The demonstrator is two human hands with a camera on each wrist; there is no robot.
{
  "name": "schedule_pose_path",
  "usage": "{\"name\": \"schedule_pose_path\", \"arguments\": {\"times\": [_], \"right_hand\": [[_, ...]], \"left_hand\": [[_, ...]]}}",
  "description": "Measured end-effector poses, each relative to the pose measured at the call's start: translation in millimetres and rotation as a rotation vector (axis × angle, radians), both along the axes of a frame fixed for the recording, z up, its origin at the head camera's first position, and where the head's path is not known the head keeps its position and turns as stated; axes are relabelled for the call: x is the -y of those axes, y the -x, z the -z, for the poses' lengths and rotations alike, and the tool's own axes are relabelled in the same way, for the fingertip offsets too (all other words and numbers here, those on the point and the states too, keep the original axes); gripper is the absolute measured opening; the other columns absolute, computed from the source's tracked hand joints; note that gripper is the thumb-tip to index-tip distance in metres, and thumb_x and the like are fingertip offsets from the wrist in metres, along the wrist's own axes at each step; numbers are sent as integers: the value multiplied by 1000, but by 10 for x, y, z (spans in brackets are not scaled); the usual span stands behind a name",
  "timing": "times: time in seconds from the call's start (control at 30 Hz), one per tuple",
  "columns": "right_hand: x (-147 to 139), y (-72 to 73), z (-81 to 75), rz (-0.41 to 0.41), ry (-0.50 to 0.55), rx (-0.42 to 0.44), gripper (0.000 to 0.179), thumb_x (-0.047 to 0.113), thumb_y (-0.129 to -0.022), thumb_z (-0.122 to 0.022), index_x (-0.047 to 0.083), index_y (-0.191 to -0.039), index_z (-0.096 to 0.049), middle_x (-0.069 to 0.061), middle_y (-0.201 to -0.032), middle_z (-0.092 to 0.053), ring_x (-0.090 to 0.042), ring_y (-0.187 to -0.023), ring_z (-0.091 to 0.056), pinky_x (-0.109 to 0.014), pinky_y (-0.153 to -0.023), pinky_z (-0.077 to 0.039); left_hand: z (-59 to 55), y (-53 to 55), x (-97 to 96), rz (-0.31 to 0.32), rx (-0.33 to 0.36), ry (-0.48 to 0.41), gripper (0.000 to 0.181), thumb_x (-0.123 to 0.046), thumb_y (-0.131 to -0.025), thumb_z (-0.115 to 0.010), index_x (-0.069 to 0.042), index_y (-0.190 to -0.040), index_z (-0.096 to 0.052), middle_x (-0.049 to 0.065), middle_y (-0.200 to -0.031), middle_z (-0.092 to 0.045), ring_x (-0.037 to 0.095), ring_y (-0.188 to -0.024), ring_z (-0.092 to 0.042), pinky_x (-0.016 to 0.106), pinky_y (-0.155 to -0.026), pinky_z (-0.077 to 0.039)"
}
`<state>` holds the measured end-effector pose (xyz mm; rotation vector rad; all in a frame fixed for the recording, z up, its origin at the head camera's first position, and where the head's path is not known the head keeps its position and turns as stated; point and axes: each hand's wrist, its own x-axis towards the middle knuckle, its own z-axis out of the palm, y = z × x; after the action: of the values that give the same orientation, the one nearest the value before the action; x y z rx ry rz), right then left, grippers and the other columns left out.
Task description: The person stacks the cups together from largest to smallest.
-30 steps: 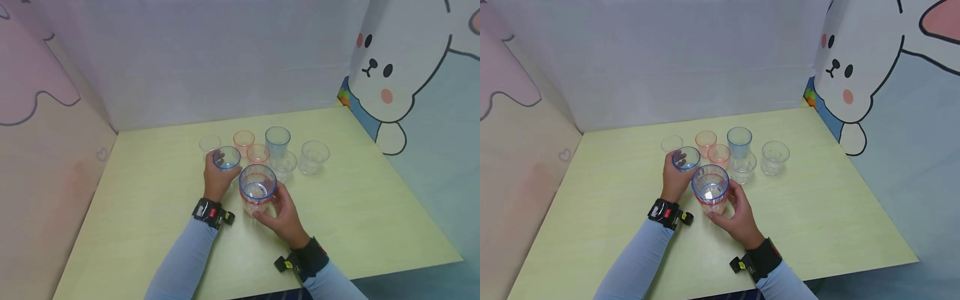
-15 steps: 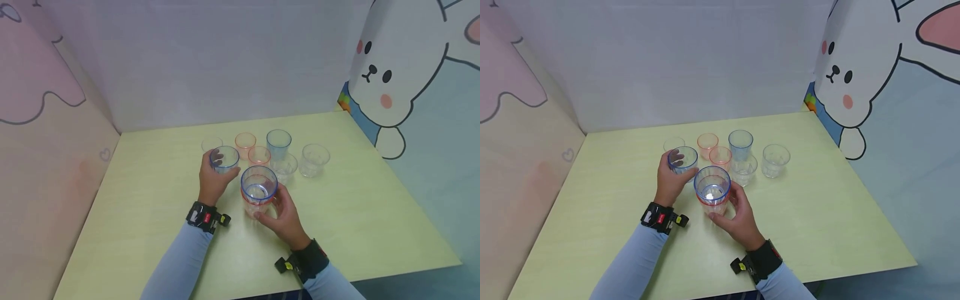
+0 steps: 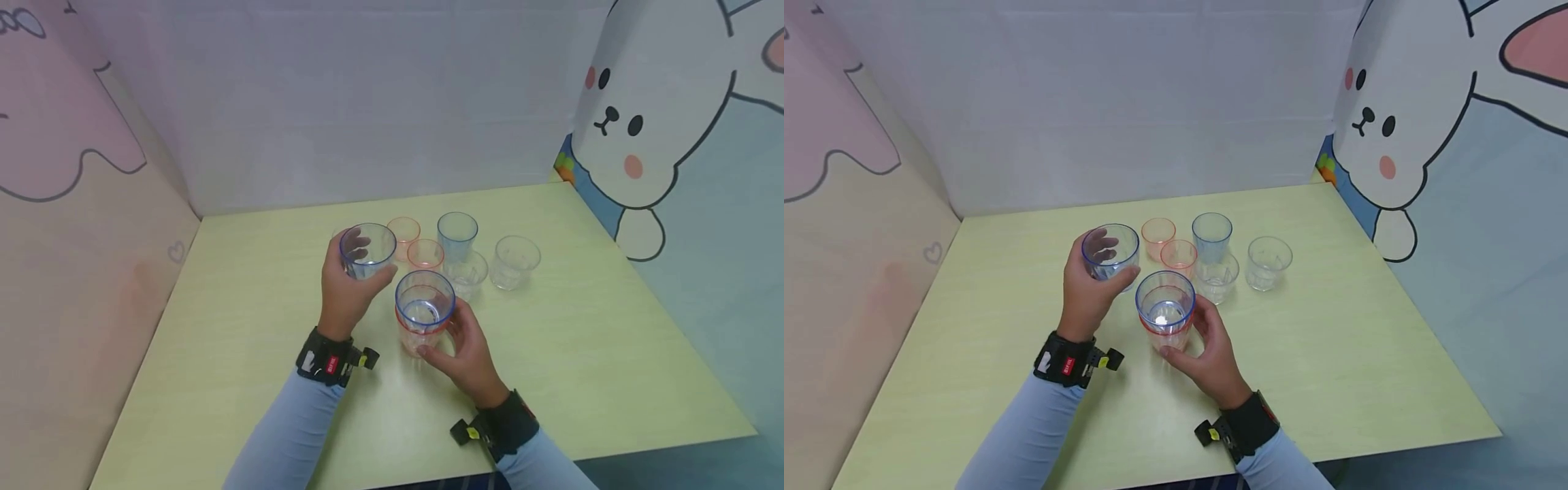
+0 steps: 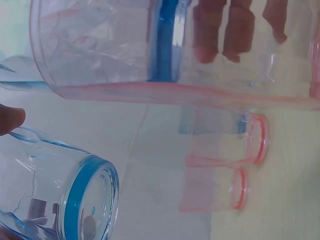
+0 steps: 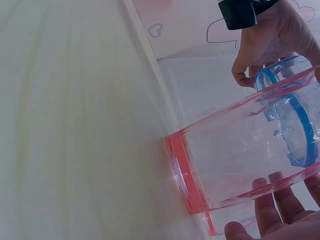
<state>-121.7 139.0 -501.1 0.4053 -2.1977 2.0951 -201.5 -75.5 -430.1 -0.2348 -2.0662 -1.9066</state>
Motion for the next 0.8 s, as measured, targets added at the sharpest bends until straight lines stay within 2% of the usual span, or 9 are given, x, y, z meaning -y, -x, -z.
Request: {"name": "schedule_pose_path", "arguments": {"times": [0.2, 0.4, 0.57, 0.8], "right_hand": [[-7, 3, 1, 5, -9, 8, 83, 7, -84, -84, 21, -153, -39, -1, -153, -49, -20, -145, -44, -58, -123, -30], [-27, -4, 11, 4, -9, 16, 83, 7, -85, -84, 20, -153, -38, -2, -152, -49, -21, -144, -43, -60, -123, -29], [-17, -8, 3, 0, -8, 20, 83, 7, -85, -83, 20, -154, -38, -2, -152, -49, -21, -143, -44, -60, -122, -30], [-13, 15, 11, -11, -4, 11, 83, 8, -86, -84, 23, -153, -38, 0, -152, -49, -20, -144, -44, -58, -123, -30]], "left_hand": [[-179, -98, -27, 60, -36, -12, 76, -21, -77, -91, -21, -143, -53, 2, -133, -64, 22, -119, -59, 48, -97, -55], [-340, -181, -68, 131, -101, -17, 78, -14, -75, -91, -16, -143, -53, 4, -130, -66, 22, -118, -61, 47, -98, -54], [-428, -224, -69, 125, -131, -2, 78, -13, -74, -91, -17, -142, -53, 2, -129, -67, 19, -117, -61, 48, -98, -54], [-476, -236, -56, 115, -151, 11, 78, -14, -74, -92, -18, -143, -54, 1, -130, -66, 20, -118, -61, 47, -97, -54]]}}
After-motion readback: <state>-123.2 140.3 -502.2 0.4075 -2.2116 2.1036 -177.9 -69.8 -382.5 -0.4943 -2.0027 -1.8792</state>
